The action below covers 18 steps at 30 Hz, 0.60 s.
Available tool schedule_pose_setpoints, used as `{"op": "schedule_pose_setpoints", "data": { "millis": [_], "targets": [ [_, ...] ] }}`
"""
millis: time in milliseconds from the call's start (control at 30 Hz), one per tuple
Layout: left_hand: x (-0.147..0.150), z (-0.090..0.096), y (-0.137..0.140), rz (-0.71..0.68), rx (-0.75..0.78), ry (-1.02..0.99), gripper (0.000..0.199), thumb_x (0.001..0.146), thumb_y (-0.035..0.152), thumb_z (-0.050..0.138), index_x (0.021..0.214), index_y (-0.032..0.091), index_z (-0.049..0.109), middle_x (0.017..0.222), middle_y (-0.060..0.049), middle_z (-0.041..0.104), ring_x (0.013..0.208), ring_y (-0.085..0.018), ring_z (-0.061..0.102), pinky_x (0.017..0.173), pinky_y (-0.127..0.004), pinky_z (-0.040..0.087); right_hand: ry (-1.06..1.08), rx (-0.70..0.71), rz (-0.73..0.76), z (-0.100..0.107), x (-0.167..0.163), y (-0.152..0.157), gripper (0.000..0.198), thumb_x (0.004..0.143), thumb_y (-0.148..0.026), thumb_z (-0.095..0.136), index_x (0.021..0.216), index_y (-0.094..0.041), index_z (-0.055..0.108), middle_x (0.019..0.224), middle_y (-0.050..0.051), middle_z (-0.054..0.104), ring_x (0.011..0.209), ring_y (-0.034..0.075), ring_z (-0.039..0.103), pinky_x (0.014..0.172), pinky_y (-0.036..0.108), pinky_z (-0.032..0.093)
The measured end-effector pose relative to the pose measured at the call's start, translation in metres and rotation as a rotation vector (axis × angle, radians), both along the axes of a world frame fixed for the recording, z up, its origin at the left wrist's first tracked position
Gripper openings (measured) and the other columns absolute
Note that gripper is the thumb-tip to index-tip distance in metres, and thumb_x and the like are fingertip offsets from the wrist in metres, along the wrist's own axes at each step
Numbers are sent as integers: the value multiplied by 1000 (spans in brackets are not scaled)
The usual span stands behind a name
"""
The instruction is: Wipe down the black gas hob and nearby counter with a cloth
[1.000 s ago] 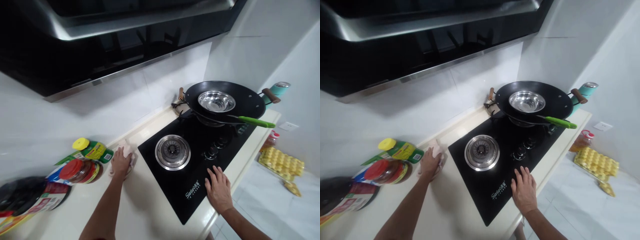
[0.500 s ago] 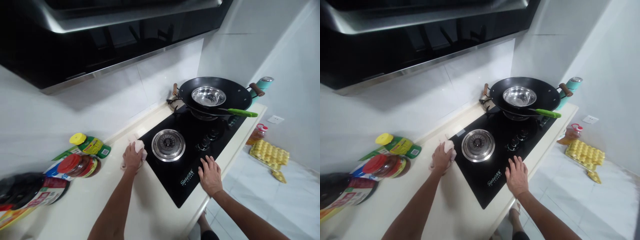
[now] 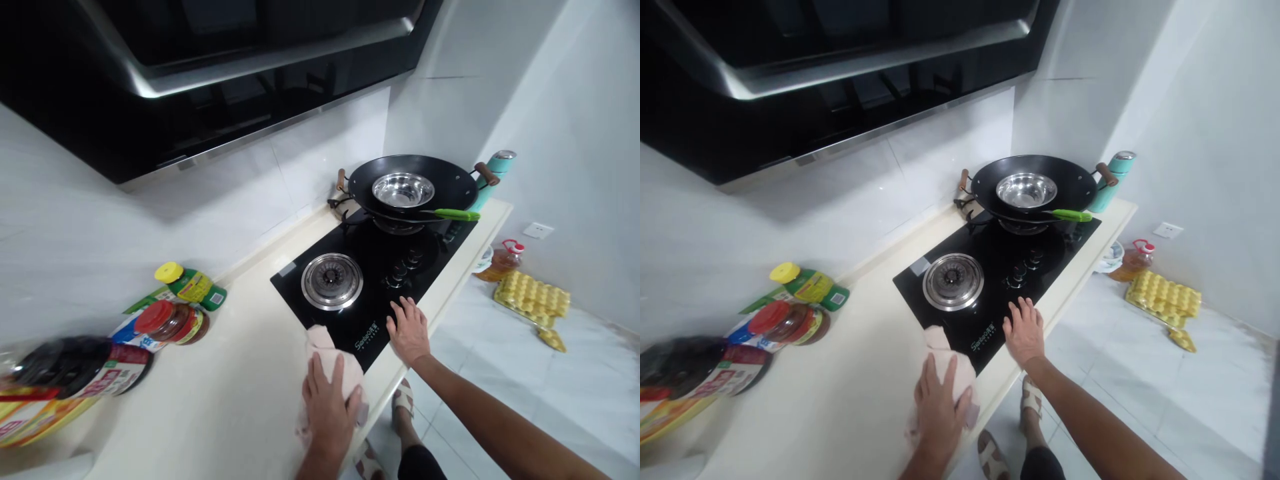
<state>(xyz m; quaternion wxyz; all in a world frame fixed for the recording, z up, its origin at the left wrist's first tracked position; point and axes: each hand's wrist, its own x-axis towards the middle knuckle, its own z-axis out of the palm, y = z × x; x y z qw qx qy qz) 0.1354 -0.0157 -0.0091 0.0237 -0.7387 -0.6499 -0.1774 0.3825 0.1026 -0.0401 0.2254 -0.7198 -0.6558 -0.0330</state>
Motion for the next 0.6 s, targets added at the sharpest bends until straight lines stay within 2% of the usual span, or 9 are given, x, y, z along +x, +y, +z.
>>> {"op": "schedule_pose_setpoints", "data": {
  "millis": [133, 233, 367, 500, 600],
  "targets": [
    [-2, -8, -36, -169, 76, 34, 60, 88, 45, 69, 147, 40, 58, 166, -18, 39, 146, -39, 46, 105, -53, 50, 14, 9, -3, -1, -1, 1, 44, 106, -32, 40, 139, -14, 62, 155, 18, 54, 151, 35, 39, 118, 55, 36],
    [-9, -11, -36, -203, 107, 82, 56, 89, 40, 69, 144, 37, 61, 163, -18, 43, 145, -37, 49, 102, -50, 53, 31, 16, -7, -2, -2, 2, 43, 105, -32, 41, 139, -14, 63, 154, 18, 55, 151, 35, 40, 118, 55, 36],
    [-12, -9, -6, -68, 69, 38, 45, 95, 32, 59, 140, 33, 65, 162, -16, 46, 142, -35, 52, 103, -50, 53, 67, 30, 1, -2, -2, 4, 41, 105, -31, 43, 137, -15, 64, 152, 17, 57, 151, 34, 39, 120, 53, 35],
    [-4, -1, 38, 107, 24, -47, 43, 100, 37, 53, 140, 29, 64, 161, -16, 46, 141, -38, 52, 105, -56, 53, 110, 48, -13, 0, -3, 4, 39, 107, -30, 40, 135, -17, 64, 149, 15, 59, 151, 32, 40, 121, 52, 34],
    [7, 6, 64, 73, 10, -64, 44, 101, 36, 49, 143, 28, 60, 161, -15, 45, 147, -38, 45, 109, -59, 51, 150, 62, -17, 1, -3, 4, 39, 107, -31, 40, 135, -14, 63, 147, 17, 59, 150, 32, 41, 121, 52, 34]
  ]
}}
